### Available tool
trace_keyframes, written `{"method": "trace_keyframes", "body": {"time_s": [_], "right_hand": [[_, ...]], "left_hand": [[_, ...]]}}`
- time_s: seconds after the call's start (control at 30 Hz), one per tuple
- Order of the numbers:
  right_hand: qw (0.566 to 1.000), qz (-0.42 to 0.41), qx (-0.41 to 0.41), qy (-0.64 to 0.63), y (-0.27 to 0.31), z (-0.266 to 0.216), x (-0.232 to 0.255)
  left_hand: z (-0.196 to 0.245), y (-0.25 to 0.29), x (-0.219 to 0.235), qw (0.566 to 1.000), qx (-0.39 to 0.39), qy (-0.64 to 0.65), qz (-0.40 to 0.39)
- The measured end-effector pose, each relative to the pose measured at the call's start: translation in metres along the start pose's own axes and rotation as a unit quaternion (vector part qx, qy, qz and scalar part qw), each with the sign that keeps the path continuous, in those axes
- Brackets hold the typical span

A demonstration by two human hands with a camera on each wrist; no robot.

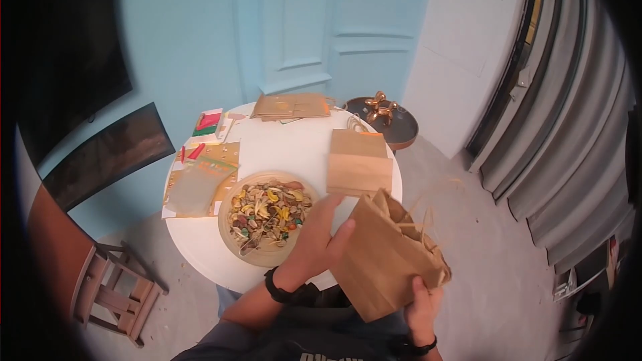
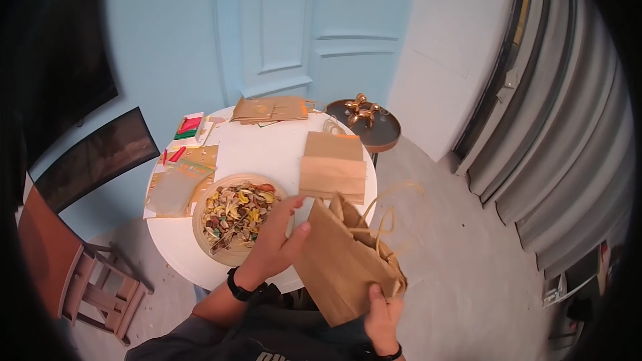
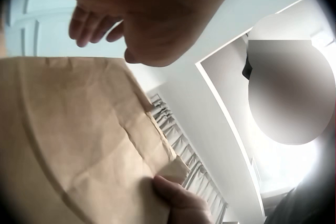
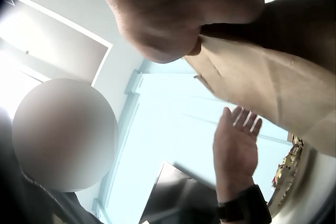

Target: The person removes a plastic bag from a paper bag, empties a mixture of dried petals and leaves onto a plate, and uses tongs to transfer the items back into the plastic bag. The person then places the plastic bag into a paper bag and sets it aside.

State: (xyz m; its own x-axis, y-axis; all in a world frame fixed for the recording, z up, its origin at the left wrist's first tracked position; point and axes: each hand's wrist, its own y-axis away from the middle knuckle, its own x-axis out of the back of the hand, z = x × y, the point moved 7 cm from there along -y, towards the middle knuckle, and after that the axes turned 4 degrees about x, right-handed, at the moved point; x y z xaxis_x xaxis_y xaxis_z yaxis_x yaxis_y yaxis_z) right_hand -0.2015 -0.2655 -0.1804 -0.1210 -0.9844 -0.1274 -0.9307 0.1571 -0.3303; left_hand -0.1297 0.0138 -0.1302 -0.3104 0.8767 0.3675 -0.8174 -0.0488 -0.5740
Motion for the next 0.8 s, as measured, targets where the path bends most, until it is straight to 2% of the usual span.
{"method": "trace_keyframes", "body": {"time_s": [0.1, 0.17, 0.2, 0.27, 0.3, 0.33, 0.4, 0.47, 0.5, 0.57, 0.6, 0.67, 0.8], "right_hand": [[0.985, 0.008, -0.010, -0.172, -0.003, -0.013, 0.002], [0.987, -0.026, -0.025, -0.155, -0.010, -0.019, 0.009], [0.988, -0.045, -0.033, -0.146, -0.013, -0.023, 0.013], [0.993, -0.106, -0.015, 0.040, -0.016, -0.036, 0.016], [0.982, -0.134, -0.001, 0.133, -0.018, -0.044, 0.016], [0.973, -0.174, 0.025, 0.147, -0.026, -0.059, 0.003], [0.974, -0.162, 0.048, 0.148, -0.042, -0.067, -0.007], [0.966, -0.179, 0.081, 0.169, -0.065, -0.082, -0.022], [0.966, -0.177, 0.114, 0.150, -0.082, -0.096, -0.044], [0.967, -0.155, 0.169, 0.112, -0.121, -0.122, -0.097], [0.968, -0.136, 0.190, 0.094, -0.142, -0.132, -0.123], [0.961, -0.153, 0.208, 0.093, -0.199, -0.128, -0.154], [0.949, -0.074, 0.287, 0.111, -0.285, -0.111, -0.248]], "left_hand": [[-0.013, 0.010, -0.004, 0.987, 0.073, 0.110, -0.096], [-0.014, 0.018, 0.000, 0.977, 0.097, 0.143, -0.125], [-0.017, 0.023, 0.007, 0.966, 0.165, 0.130, -0.151], [-0.015, 0.037, 0.013, 0.963, 0.184, 0.148, -0.127], [-0.017, 0.043, 0.016, 0.962, 0.192, 0.158, -0.115], [-0.017, 0.045, 0.027, 0.973, 0.159, 0.146, -0.077], [-0.015, 0.049, 0.048, 0.988, 0.092, 0.121, -0.007], [-0.017, 0.057, 0.085, 0.988, 0.060, 0.100, 0.105], [-0.019, 0.064, 0.106, 0.982, 0.043, 0.089, 0.159], [-0.046, 0.091, 0.139, 0.968, 0.069, 0.092, 0.223], [-0.056, 0.102, 0.153, 0.969, 0.076, 0.051, 0.229], [-0.075, 0.124, 0.181, 0.966, 0.092, -0.032, 0.239], [-0.107, 0.160, 0.213, 0.938, 0.126, -0.169, 0.277]]}}
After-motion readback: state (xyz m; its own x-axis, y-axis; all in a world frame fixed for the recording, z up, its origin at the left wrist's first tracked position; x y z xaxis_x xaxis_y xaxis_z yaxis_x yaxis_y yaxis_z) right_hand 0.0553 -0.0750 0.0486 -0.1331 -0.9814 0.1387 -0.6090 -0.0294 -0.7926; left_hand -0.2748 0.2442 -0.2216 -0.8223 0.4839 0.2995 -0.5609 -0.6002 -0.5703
